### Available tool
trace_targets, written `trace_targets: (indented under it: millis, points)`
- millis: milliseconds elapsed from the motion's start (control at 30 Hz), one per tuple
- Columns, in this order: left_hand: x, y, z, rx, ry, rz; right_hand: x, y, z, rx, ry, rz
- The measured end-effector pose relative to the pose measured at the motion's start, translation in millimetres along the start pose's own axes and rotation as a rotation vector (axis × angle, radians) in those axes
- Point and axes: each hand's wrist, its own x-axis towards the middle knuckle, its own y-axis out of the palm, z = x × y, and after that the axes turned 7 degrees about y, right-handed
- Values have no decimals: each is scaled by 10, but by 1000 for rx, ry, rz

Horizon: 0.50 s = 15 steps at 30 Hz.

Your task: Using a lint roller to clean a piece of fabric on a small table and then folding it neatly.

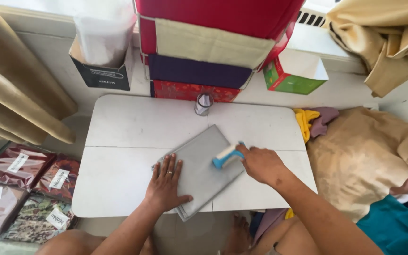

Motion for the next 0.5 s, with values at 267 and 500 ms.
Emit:
trace_targets:
  millis: [267,500]
  points:
    - [-9,-155,-63,-35,-30,88,430,-96,-23,80,-90,-91]
    - [-81,-218,-71,-74,-24,19,383,-200,-7,122,-142,-144]
